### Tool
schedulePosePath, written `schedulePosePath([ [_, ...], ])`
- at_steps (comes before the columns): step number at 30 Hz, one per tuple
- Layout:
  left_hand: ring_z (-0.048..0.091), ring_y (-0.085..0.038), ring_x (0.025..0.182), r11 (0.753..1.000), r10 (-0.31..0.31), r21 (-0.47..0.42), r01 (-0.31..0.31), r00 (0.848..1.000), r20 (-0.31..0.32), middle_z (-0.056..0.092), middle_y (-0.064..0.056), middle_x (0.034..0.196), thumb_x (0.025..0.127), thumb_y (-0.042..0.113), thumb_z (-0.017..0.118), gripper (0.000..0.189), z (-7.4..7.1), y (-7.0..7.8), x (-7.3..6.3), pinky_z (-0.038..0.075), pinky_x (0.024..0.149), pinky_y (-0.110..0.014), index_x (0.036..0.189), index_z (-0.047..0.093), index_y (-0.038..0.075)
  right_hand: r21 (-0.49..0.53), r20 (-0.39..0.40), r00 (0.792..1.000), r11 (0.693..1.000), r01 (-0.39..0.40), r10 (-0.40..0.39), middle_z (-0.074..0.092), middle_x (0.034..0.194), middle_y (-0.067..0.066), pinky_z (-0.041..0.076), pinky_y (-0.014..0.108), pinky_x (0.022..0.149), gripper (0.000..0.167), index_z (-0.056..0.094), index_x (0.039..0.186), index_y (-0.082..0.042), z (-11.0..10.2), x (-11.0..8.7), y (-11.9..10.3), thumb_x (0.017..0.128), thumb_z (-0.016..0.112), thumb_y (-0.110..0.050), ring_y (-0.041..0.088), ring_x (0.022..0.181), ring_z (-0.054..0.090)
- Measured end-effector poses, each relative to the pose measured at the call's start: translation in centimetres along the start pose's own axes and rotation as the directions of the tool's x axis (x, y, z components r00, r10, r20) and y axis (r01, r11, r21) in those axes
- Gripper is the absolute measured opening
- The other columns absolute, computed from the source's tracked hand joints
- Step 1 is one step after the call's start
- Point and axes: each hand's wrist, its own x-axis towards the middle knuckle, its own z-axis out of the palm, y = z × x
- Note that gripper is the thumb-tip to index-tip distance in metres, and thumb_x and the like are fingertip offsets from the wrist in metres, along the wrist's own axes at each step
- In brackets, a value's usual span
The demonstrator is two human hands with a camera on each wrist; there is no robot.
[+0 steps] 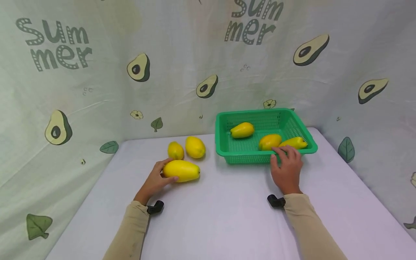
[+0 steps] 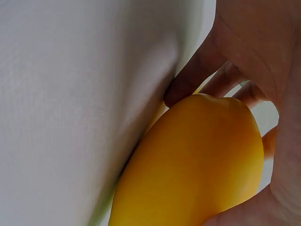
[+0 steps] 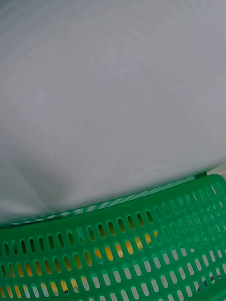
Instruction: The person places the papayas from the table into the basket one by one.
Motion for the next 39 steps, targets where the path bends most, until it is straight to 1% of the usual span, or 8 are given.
schedulePosePath([
  [10,0.042,-0.031,0.127,1.000,0.014,-0.023,-0.014,1.000,-0.013,0.040,-0.008,0.140,0.072,0.047,0.089,0.086,-0.1,-0.1,-0.1,0.029,0.113,-0.055,0.144,0.049,0.022,0.005,-0.002,1.000,1.000,0.010,-0.010,0.057,0.116,0.021,0.027,0.064,0.097,0.026,0.071,0.113,0.002,0.2,0.5,0.0,0.094,0.059,-0.011,0.046,0.121,0.041],
  [16,0.042,-0.032,0.131,0.994,0.020,-0.111,-0.022,1.000,-0.012,0.041,-0.008,0.147,0.075,0.044,0.088,0.084,-0.3,-0.2,-0.5,0.030,0.113,-0.057,0.143,0.047,0.017,0.014,0.008,1.000,1.000,0.005,-0.005,0.057,0.116,0.021,0.027,0.064,0.098,0.027,0.071,0.114,0.002,0.5,0.3,0.0,0.094,0.059,-0.011,0.045,0.122,0.040],
  [20,0.045,-0.031,0.131,0.987,0.039,-0.157,-0.036,0.999,0.016,0.046,-0.008,0.145,0.078,0.039,0.087,0.080,-0.2,-0.4,-0.7,0.028,0.114,-0.057,0.142,0.047,0.013,0.014,0.017,1.000,1.000,-0.002,0.002,0.057,0.116,0.021,0.026,0.064,0.098,0.027,0.071,0.114,0.003,0.5,0.1,0.0,0.094,0.059,-0.011,0.045,0.121,0.040],
  [24,0.047,-0.028,0.129,0.984,0.054,-0.173,-0.048,0.998,0.029,0.052,-0.006,0.141,0.079,0.037,0.087,0.076,-0.2,-0.5,-0.7,0.027,0.115,-0.055,0.140,0.048,0.014,0.011,0.022,1.000,1.000,0.006,-0.006,0.056,0.117,0.022,0.027,0.064,0.096,0.027,0.070,0.114,0.003,0.4,0.1,-0.1,0.094,0.058,-0.010,0.046,0.120,0.040],
  [28,0.050,-0.027,0.124,0.982,0.074,-0.180,-0.065,0.996,0.043,0.054,-0.006,0.139,0.081,0.037,0.085,0.071,-0.3,-0.1,-0.5,0.034,0.111,-0.052,0.139,0.049,0.017,0.005,0.020,1.000,1.000,0.005,-0.005,0.056,0.118,0.022,0.026,0.065,0.097,0.027,0.070,0.115,0.003,0.3,0.5,-0.1,0.094,0.058,-0.011,0.045,0.122,0.039],
  [29,0.050,-0.027,0.123,0.982,0.068,-0.178,-0.057,0.996,0.055,0.054,-0.007,0.139,0.083,0.036,0.084,0.069,-0.4,0.5,-0.7,0.036,0.110,-0.051,0.139,0.049,0.016,0.004,0.020,1.000,1.000,-0.001,0.001,0.056,0.118,0.021,0.026,0.065,0.098,0.027,0.070,0.115,0.002,0.3,0.5,-0.1,0.095,0.058,-0.011,0.045,0.123,0.039],
  [33,0.052,-0.028,0.118,0.979,0.060,-0.198,-0.046,0.996,0.063,0.054,-0.009,0.137,0.085,0.036,0.081,0.065,-0.4,1.0,-0.4,0.040,0.106,-0.048,0.138,0.049,0.015,0.004,0.014,1.000,1.000,-0.008,0.008,0.056,0.118,0.022,0.026,0.064,0.099,0.027,0.070,0.114,0.003,0.2,0.5,-0.2,0.094,0.058,-0.011,0.045,0.124,0.039],
  [39,0.053,-0.028,0.113,0.964,0.067,-0.260,-0.055,0.997,0.037,0.054,-0.006,0.133,0.086,0.040,0.079,0.063,-0.2,1.6,0.2,0.045,0.102,-0.044,0.137,0.049,0.019,-0.001,0.011,0.999,0.999,-0.033,0.033,0.056,0.118,0.022,0.026,0.066,0.098,0.027,0.070,0.114,0.003,0.0,0.3,-0.4,0.094,0.058,-0.011,0.045,0.124,0.039],
])
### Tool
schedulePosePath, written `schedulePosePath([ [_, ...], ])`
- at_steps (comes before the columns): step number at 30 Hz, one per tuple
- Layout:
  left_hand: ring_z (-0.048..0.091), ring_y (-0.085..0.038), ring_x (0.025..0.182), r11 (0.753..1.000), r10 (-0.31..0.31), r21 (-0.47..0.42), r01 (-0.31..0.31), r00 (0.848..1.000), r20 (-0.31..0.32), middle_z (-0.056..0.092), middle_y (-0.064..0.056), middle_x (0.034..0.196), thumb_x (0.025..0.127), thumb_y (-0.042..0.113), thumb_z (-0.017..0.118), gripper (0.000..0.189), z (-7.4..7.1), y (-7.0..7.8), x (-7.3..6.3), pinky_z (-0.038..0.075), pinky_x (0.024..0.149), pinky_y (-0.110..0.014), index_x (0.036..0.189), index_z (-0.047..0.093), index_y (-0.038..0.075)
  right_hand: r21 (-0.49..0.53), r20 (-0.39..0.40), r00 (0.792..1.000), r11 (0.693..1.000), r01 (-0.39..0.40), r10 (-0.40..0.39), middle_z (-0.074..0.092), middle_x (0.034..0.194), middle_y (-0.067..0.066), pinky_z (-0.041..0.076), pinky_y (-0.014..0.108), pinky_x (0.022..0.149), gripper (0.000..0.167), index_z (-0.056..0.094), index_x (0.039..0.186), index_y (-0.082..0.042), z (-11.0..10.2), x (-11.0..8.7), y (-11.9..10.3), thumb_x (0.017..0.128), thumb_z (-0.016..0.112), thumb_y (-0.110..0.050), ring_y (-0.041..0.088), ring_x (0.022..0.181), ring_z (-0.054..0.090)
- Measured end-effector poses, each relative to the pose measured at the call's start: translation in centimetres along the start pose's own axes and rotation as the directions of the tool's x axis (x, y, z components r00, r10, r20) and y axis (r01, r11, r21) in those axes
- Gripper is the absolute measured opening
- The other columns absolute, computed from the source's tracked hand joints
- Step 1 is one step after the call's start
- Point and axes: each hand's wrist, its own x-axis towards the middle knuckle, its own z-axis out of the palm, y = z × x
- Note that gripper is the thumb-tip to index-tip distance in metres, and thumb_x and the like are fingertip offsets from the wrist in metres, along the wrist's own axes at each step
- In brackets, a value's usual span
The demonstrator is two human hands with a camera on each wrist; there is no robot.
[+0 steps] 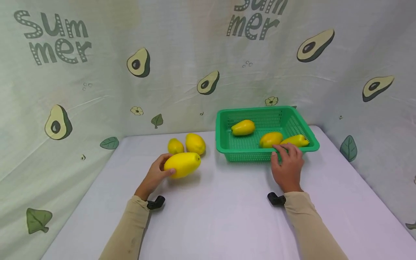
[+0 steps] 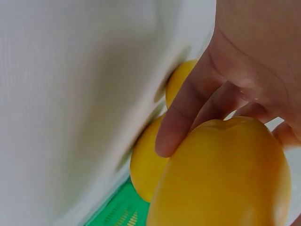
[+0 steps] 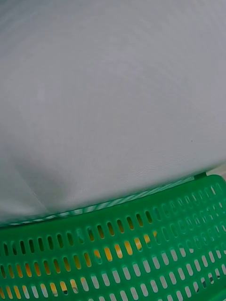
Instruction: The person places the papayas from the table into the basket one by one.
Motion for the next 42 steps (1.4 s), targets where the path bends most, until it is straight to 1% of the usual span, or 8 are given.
schedulePosePath([
  [7,0.054,-0.029,0.112,0.998,0.042,-0.046,-0.043,0.999,-0.020,0.055,-0.009,0.132,0.087,0.038,0.079,0.064,0.7,1.1,0.8,0.049,0.099,-0.037,0.137,0.047,0.013,-0.008,0.010,1.000,1.000,0.006,-0.006,0.055,0.118,0.022,0.027,0.064,0.097,0.027,0.070,0.115,0.002,0.0,0.2,0.1,0.095,0.057,-0.012,0.044,0.123,0.039],
  [14,0.054,-0.029,0.113,0.998,0.039,-0.043,-0.040,0.999,-0.037,0.053,-0.009,0.133,0.087,0.042,0.078,0.068,1.3,3.1,1.9,0.048,0.100,-0.040,0.138,0.045,0.013,0.008,0.001,1.000,1.000,-0.007,0.007,0.056,0.118,0.021,0.027,0.064,0.095,0.027,0.070,0.114,0.003,0.0,-0.2,0.1,0.094,0.058,-0.011,0.045,0.122,0.039],
  [18,0.053,-0.029,0.111,0.998,0.043,-0.038,-0.045,0.998,-0.045,0.051,-0.010,0.131,0.088,0.043,0.077,0.067,1.7,4.2,2.9,0.048,0.099,-0.042,0.138,0.044,0.013,0.007,-0.002,1.000,1.000,0.000,0.000,0.056,0.118,0.021,0.027,0.062,0.098,0.028,0.070,0.115,0.003,0.1,-0.2,0.1,0.095,0.058,-0.012,0.045,0.122,0.039],
  [22,0.054,-0.030,0.110,0.998,0.047,-0.035,-0.048,0.998,-0.030,0.051,-0.011,0.130,0.087,0.044,0.077,0.068,2.0,4.9,3.6,0.049,0.097,-0.043,0.138,0.044,0.013,0.003,-0.010,1.000,1.000,0.012,-0.012,0.056,0.118,0.023,0.027,0.061,0.100,0.028,0.070,0.115,0.003,0.1,-0.2,0.3,0.095,0.057,-0.012,0.045,0.121,0.040],
  [27,0.055,-0.028,0.109,0.999,0.044,-0.007,-0.045,0.999,-0.016,0.050,-0.008,0.129,0.085,0.052,0.076,0.072,2.4,5.7,4.4,0.050,0.096,-0.041,0.138,0.045,0.015,0.007,-0.006,1.000,1.000,0.024,-0.024,0.056,0.116,0.024,0.026,0.062,0.100,0.028,0.070,0.114,0.004,0.0,-0.2,0.6,0.095,0.057,-0.012,0.046,0.121,0.040],
  [33,0.055,-0.027,0.111,0.997,0.072,0.001,-0.072,0.997,0.009,0.052,-0.007,0.130,0.086,0.050,0.076,0.071,2.8,6.8,5.6,0.050,0.098,-0.041,0.139,0.045,0.014,0.012,0.002,1.000,1.000,0.015,-0.015,0.055,0.117,0.023,0.026,0.062,0.100,0.028,0.070,0.115,0.004,-0.1,0.0,0.5,0.096,0.057,-0.012,0.046,0.122,0.039],
  [38,0.056,-0.026,0.110,0.997,0.066,0.033,-0.067,0.997,0.025,0.053,-0.007,0.130,0.085,0.052,0.076,0.072,3.1,7.9,6.4,0.050,0.096,-0.041,0.138,0.047,0.012,0.016,-0.005,1.000,0.999,0.028,-0.028,0.056,0.117,0.023,0.026,0.062,0.100,0.027,0.070,0.114,0.004,0.0,0.2,0.4,0.095,0.058,-0.010,0.045,0.122,0.040],
  [42,0.056,-0.025,0.110,0.996,0.062,0.059,-0.063,0.998,0.029,0.053,-0.006,0.131,0.084,0.056,0.075,0.074,3.3,8.6,7.0,0.049,0.097,-0.042,0.137,0.047,0.013,0.020,-0.010,0.999,0.999,0.038,-0.037,0.057,0.116,0.023,0.027,0.062,0.100,0.026,0.070,0.114,0.004,0.1,0.1,0.5,0.094,0.058,-0.009,0.046,0.122,0.041],
])
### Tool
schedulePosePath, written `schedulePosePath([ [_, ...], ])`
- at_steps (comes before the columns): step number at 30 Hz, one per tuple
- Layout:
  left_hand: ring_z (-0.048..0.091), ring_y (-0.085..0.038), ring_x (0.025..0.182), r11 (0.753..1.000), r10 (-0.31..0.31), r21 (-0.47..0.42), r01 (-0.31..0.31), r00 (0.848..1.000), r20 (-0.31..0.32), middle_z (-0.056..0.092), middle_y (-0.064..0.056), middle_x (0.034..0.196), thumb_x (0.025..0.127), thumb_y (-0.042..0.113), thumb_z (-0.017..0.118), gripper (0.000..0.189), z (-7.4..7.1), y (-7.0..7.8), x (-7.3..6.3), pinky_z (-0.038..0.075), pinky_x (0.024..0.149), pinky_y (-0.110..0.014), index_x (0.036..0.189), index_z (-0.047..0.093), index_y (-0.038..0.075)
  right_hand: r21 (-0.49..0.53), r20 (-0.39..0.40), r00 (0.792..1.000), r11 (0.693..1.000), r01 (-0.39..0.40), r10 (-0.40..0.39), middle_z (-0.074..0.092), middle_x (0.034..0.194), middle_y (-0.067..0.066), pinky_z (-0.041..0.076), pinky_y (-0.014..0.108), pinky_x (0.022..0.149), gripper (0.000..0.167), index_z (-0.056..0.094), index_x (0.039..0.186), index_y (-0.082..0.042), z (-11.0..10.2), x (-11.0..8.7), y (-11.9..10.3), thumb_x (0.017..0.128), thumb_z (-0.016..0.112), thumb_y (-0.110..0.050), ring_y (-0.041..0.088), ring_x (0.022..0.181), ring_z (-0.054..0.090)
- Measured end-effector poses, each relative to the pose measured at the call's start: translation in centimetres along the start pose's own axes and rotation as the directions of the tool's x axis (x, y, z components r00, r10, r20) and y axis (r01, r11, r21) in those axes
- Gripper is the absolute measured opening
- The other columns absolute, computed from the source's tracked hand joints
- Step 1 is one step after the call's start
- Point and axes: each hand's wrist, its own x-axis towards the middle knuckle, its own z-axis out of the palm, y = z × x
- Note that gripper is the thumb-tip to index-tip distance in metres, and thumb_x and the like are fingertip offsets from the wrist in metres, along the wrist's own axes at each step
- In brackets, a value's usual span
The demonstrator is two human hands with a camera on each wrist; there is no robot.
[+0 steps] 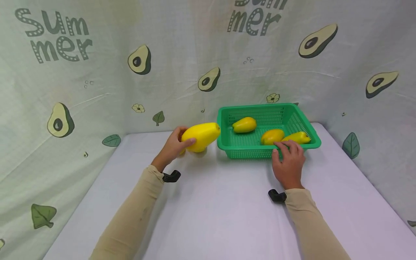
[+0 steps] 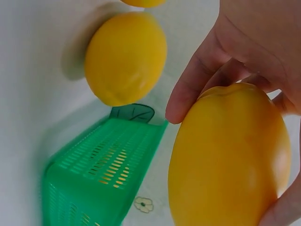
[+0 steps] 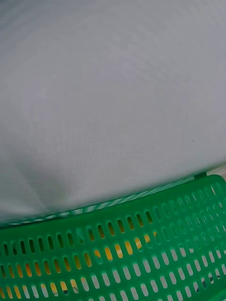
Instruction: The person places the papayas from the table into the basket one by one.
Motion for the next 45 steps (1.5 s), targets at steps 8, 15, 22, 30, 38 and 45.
schedulePosePath([
  [8,0.054,-0.025,0.112,0.999,-0.028,-0.019,0.029,0.998,0.051,0.052,-0.005,0.132,0.085,0.057,0.073,0.074,0.7,1.4,1.5,0.047,0.099,-0.042,0.138,0.045,0.014,-0.008,0.002,1.000,1.000,-0.009,0.009,0.056,0.116,0.022,0.026,0.062,0.100,0.027,0.070,0.114,0.004,0.0,0.0,0.0,0.094,0.058,-0.010,0.045,0.122,0.040],
  [15,0.056,-0.025,0.108,0.998,-0.049,-0.029,0.052,0.995,0.085,0.054,-0.003,0.127,0.083,0.061,0.073,0.073,1.2,2.4,2.1,0.049,0.092,-0.042,0.134,0.046,0.017,-0.010,0.005,1.000,1.000,-0.011,0.011,0.057,0.116,0.022,0.027,0.062,0.100,0.027,0.071,0.114,0.003,0.0,0.0,-0.2,0.094,0.059,-0.010,0.045,0.122,0.041],
  [22,0.055,-0.024,0.107,0.997,-0.075,0.017,0.073,0.991,0.110,0.054,-0.002,0.126,0.079,0.066,0.074,0.077,1.6,3.3,2.8,0.048,0.093,-0.044,0.135,0.046,0.019,-0.014,0.010,1.000,1.000,-0.020,0.020,0.057,0.116,0.021,0.027,0.062,0.100,0.026,0.071,0.115,0.002,0.0,0.0,-0.1,0.094,0.059,-0.009,0.044,0.122,0.040],
  [30,0.056,-0.023,0.106,0.996,-0.066,0.063,0.058,0.989,0.131,0.055,-0.001,0.123,0.078,0.066,0.075,0.075,2.2,4.6,3.7,0.047,0.092,-0.041,0.131,0.048,0.021,-0.015,0.016,1.000,1.000,-0.024,0.024,0.057,0.117,0.021,0.026,0.063,0.101,0.027,0.071,0.116,0.001,-0.2,0.0,-0.2,0.095,0.059,-0.010,0.044,0.124,0.040],
  [38,0.058,-0.021,0.103,0.994,0.000,0.107,-0.019,0.985,0.173,0.057,-0.001,0.121,0.085,0.059,0.072,0.066,2.9,5.3,4.5,0.049,0.089,-0.038,0.132,0.050,0.018,-0.010,0.013,1.000,1.000,-0.024,0.024,0.057,0.117,0.022,0.026,0.062,0.102,0.027,0.071,0.116,0.001,-0.1,-0.1,-0.1,0.095,0.059,-0.010,0.044,0.124,0.040],
  [45,0.057,-0.021,0.102,0.990,0.020,0.135,-0.046,0.982,0.189,0.056,-0.001,0.121,0.084,0.064,0.070,0.072,3.6,6.1,5.1,0.050,0.088,-0.037,0.134,0.048,0.018,-0.016,0.023,0.999,1.000,-0.022,0.022,0.055,0.117,0.022,0.026,0.061,0.101,0.028,0.070,0.116,0.003,-0.2,0.0,-0.1,0.096,0.057,-0.012,0.044,0.123,0.039],
])
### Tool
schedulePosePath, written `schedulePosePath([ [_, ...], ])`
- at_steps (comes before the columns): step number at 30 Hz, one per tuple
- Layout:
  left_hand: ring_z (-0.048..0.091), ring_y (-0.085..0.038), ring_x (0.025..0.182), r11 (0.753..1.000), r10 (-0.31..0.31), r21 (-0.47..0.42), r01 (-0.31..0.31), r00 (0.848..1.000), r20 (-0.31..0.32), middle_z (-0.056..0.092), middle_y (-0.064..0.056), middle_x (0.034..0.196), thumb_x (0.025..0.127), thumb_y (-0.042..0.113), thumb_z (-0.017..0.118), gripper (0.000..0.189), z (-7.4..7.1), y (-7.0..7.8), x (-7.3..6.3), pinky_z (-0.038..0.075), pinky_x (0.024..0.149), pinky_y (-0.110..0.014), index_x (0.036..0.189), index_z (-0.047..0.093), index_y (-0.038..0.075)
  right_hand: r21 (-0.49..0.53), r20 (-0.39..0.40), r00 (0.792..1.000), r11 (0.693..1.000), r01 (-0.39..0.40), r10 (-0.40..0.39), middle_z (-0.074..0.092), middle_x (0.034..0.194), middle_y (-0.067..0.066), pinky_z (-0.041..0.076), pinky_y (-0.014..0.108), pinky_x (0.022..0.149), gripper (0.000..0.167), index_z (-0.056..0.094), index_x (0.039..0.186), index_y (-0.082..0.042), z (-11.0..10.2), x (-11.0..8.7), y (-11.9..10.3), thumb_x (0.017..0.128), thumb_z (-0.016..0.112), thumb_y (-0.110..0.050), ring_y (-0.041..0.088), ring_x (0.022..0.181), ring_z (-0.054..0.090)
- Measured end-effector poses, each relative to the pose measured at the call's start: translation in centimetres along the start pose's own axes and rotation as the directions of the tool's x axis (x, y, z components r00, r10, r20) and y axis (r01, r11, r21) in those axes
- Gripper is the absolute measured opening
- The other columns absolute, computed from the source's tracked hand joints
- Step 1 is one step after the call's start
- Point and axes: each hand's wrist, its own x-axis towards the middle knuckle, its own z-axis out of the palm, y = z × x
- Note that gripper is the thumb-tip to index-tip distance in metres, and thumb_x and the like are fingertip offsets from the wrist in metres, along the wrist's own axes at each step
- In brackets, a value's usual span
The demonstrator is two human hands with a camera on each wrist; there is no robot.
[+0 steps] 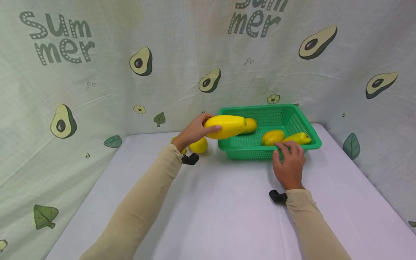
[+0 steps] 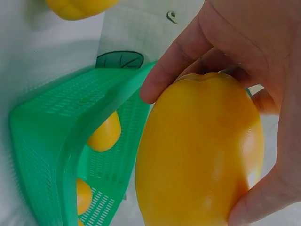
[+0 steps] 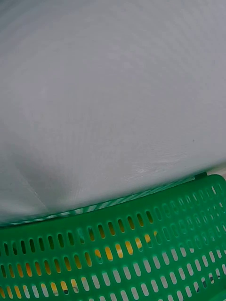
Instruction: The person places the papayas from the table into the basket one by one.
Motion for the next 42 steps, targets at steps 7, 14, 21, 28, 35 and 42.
schedulePosePath([
  [7,0.056,-0.020,0.104,0.998,-0.023,0.053,0.023,1.000,0.004,0.057,-0.001,0.123,0.084,0.064,0.070,0.074,0.7,0.5,0.6,0.048,0.091,-0.037,0.139,0.049,0.018,0.004,-0.007,1.000,1.000,0.005,-0.005,0.057,0.117,0.022,0.026,0.062,0.101,0.028,0.070,0.115,0.002,0.0,0.0,0.0,0.094,0.058,-0.011,0.044,0.123,0.040],
  [14,0.056,-0.019,0.104,0.999,-0.014,0.047,0.014,1.000,0.012,0.057,-0.002,0.126,0.086,0.059,0.070,0.074,1.7,0.9,1.0,0.049,0.090,-0.034,0.141,0.049,0.015,0.007,-0.018,1.000,1.000,0.015,-0.015,0.057,0.116,0.022,0.027,0.062,0.100,0.027,0.071,0.115,0.002,0.0,0.0,-0.1,0.095,0.058,-0.011,0.044,0.123,0.041],
  [21,0.057,-0.019,0.103,0.998,-0.034,0.048,0.034,0.999,0.003,0.057,-0.001,0.126,0.086,0.061,0.070,0.077,2.3,1.0,1.6,0.050,0.089,-0.033,0.143,0.049,0.014,0.007,-0.014,1.000,1.000,0.013,-0.013,0.057,0.117,0.021,0.027,0.063,0.099,0.027,0.071,0.115,0.002,0.2,-0.1,-0.1,0.094,0.059,-0.010,0.045,0.122,0.040],
  [28,0.056,-0.018,0.103,0.998,-0.016,0.059,0.015,1.000,0.019,0.057,0.001,0.126,0.085,0.062,0.070,0.078,3.1,1.2,2.3,0.049,0.089,-0.032,0.143,0.050,0.013,-0.002,-0.014,1.000,1.000,0.012,-0.012,0.057,0.117,0.021,0.027,0.064,0.099,0.026,0.070,0.115,0.002,0.1,0.0,0.0,0.094,0.059,-0.009,0.045,0.123,0.040],
  [35,0.056,-0.018,0.103,0.996,-0.023,0.084,0.020,0.999,0.025,0.056,0.001,0.126,0.085,0.061,0.070,0.077,3.7,2.2,2.6,0.049,0.088,-0.031,0.143,0.050,0.014,-0.005,-0.008,1.000,1.000,0.015,-0.015,0.056,0.118,0.022,0.027,0.064,0.099,0.026,0.070,0.116,0.002,0.1,0.1,0.2,0.095,0.059,-0.009,0.045,0.124,0.039],
  [42,0.056,-0.016,0.103,0.995,-0.018,0.103,0.014,0.999,0.037,0.057,0.002,0.127,0.087,0.057,0.072,0.074,4.2,3.0,2.9,0.048,0.089,-0.030,0.143,0.051,0.013,0.001,-0.015,1.000,1.000,0.011,-0.011,0.056,0.116,0.022,0.027,0.064,0.099,0.027,0.071,0.115,0.002,0.0,0.1,0.1,0.094,0.059,-0.009,0.045,0.123,0.040],
])
